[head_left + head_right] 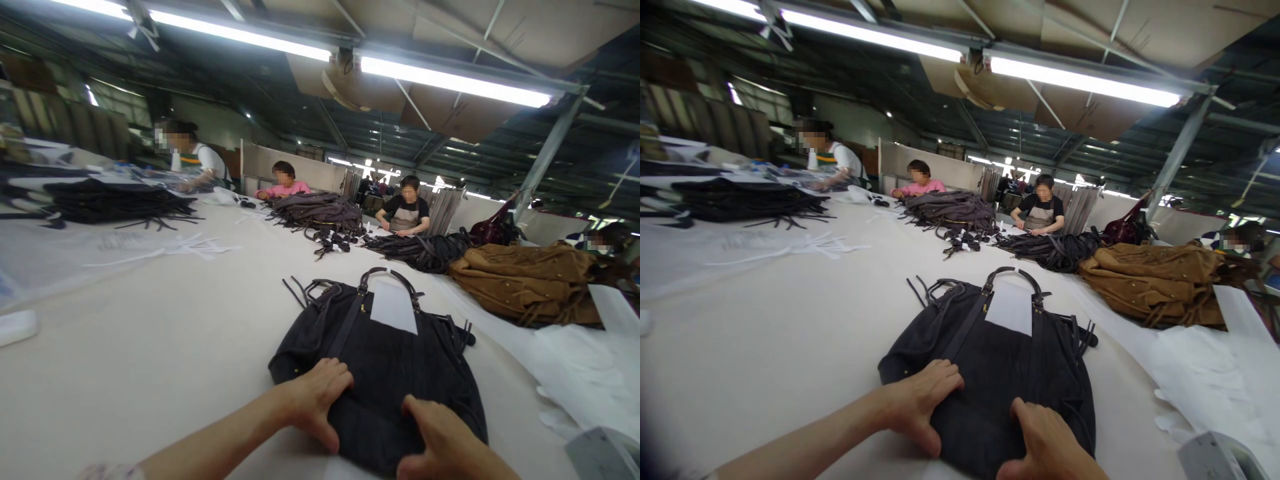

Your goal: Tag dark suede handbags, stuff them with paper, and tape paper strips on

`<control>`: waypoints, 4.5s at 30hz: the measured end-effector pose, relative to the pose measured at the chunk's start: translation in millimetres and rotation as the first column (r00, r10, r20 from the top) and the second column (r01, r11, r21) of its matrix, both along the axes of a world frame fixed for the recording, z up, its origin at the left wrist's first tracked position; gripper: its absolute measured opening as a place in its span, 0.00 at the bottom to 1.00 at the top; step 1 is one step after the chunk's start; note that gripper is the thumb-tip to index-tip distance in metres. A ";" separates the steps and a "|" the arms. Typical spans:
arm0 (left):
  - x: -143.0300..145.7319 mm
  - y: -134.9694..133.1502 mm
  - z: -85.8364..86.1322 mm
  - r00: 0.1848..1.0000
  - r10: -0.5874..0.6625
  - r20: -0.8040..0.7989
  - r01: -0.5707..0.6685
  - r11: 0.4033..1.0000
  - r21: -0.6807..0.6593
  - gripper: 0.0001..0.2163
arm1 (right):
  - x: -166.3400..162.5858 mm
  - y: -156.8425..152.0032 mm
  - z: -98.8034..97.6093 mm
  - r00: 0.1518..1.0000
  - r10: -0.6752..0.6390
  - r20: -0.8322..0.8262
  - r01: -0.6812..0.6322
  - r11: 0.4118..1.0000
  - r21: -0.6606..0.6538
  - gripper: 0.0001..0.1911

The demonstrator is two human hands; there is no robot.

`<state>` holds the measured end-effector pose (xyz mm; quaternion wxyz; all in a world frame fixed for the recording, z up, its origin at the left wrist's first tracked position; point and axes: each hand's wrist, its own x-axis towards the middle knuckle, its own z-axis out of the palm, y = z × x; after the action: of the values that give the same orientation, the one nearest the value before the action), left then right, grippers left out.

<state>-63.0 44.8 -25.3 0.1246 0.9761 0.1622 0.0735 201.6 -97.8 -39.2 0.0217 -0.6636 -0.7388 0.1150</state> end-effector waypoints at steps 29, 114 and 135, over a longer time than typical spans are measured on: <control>31.0 -1.2 60.0 0.997 0.071 -0.040 -0.062 0.978 0.201 0.13 | 23.5 2.2 63.5 0.995 0.085 -0.061 -0.086 0.996 -0.019 0.50; 105.7 6.6 -7.4 0.944 0.109 0.312 -0.177 0.964 0.200 0.26 | 38.3 63.3 -10.8 0.970 -0.116 0.214 -0.013 0.855 0.519 0.16; 111.7 7.5 -20.8 0.923 0.139 0.360 -0.207 0.965 0.160 0.17 | 52.0 25.5 23.8 0.984 -0.142 0.110 0.068 0.862 0.503 0.17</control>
<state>48.7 52.3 -46.1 0.0479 0.9371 0.2157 0.2701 253.6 -72.3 -15.4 0.1451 -0.6815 -0.7058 -0.1282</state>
